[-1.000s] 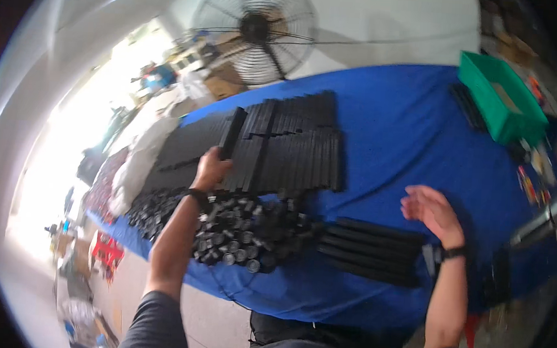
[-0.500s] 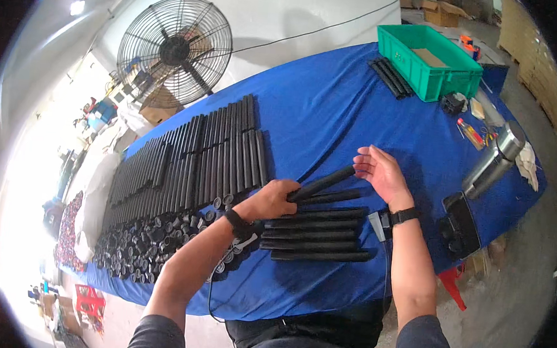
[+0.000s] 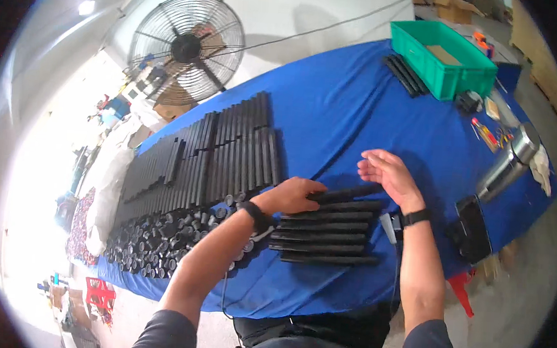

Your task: The person repeatedly picks up a black cylindrical cap and a black foam tube from a table covered with a blue cloth. They insert the cap into one end of the foam tube and place the assembled unit on the table. The person continues this process, handling the components one at a time and stacking the finished items.

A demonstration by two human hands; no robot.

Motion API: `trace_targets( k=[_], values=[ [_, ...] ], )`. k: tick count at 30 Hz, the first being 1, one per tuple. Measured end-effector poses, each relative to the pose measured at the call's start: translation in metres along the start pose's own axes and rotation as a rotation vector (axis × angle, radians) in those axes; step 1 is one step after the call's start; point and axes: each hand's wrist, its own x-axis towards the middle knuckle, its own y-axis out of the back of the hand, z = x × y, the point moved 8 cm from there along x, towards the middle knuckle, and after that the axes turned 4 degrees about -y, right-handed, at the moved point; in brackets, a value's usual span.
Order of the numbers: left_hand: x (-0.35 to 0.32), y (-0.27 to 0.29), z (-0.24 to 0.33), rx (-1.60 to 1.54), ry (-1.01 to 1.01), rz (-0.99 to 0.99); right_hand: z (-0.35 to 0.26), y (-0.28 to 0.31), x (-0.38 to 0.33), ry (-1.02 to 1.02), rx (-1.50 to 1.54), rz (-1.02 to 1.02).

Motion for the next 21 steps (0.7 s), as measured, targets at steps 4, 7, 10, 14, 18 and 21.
trace_targets(
  k=[4,7,10,14,18,21],
  values=[
    [0.003,0.007,0.008,0.168,-0.007,0.083,-0.007,-0.006,-0.005,-0.011,-0.042,-0.010],
    [-0.002,0.000,0.015,0.269,-0.008,0.115,-0.008,-0.014,-0.008,0.016,-0.093,-0.010],
    [-0.022,-0.007,0.054,0.350,-0.129,0.186,-0.007,-0.015,-0.006,0.040,-0.105,-0.007],
    [-0.050,-0.044,0.102,0.536,-0.209,0.035,-0.004,-0.008,-0.003,0.017,-0.112,-0.003],
    [-0.052,-0.052,0.094,0.556,-0.167,0.012,0.001,-0.006,0.000,0.015,-0.139,-0.008],
    [-0.046,-0.051,0.085,0.497,-0.201,0.029,-0.001,-0.012,-0.003,0.002,-0.159,-0.006]
  ],
)
